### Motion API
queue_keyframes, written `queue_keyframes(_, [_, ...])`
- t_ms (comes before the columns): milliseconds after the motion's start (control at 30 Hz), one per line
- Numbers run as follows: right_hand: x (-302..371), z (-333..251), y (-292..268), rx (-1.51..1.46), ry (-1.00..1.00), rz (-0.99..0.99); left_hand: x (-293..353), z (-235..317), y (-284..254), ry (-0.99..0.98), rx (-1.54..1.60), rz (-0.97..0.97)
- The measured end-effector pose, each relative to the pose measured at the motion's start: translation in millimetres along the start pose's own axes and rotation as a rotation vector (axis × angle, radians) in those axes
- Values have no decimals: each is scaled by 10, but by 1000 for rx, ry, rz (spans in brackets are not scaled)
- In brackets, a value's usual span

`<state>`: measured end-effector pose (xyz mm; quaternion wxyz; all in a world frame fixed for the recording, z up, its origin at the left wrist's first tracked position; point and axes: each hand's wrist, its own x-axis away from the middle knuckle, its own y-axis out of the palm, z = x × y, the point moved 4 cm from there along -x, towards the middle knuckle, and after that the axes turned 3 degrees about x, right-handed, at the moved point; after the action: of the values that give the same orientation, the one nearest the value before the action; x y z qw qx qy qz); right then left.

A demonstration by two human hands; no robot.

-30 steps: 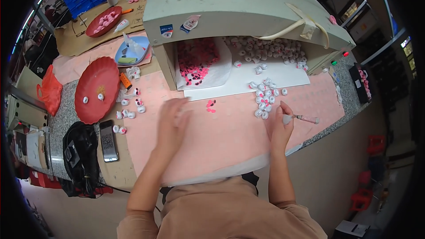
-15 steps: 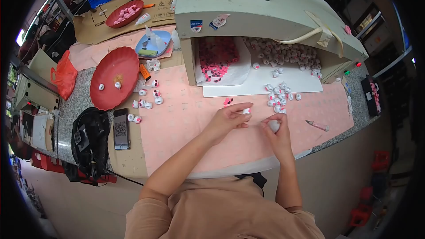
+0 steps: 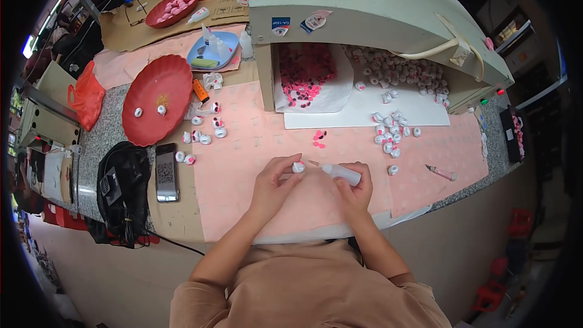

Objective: Gluing small decorative bows onto toy head components on an assembly line.

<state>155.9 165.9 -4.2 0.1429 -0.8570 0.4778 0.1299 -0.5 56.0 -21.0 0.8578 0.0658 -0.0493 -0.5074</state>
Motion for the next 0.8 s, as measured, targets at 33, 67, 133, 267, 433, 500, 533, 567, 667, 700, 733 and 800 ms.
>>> queue_keyframes(33, [6,-8,3,6,4,3,8,5,-11,-12,-15,20])
queue_keyframes(67, [17,-35,2,64,-44,18,10,1,-17,-24,-31,41])
queue_keyframes(133, [27,-59,2,124,-88,32,7,-12,7,-5,-56,51])
queue_keyframes(267, [39,-84,-1,162,-166,-1,-3,3,9,-22,-31,79])
queue_keyframes(433, [32,-103,7,186,-155,-16,0,-26,0,-21,-3,80])
queue_keyframes(500, [33,-111,12,205,-126,-15,4,-21,1,-22,4,81])
queue_keyframes(533, [32,-119,18,204,-126,-15,6,-18,1,-19,-1,80])
queue_keyframes(567, [26,-129,32,201,-136,-26,8,-14,1,-16,-7,80])
queue_keyframes(667, [30,-123,35,194,-149,-34,10,7,6,4,-58,77])
queue_keyframes(700, [34,-120,32,190,-153,-32,12,6,10,3,-59,75])
queue_keyframes(733, [32,-122,32,190,-152,-31,15,9,13,15,-69,75])
queue_keyframes(800, [30,-129,43,173,-159,-56,14,9,15,26,-80,74])
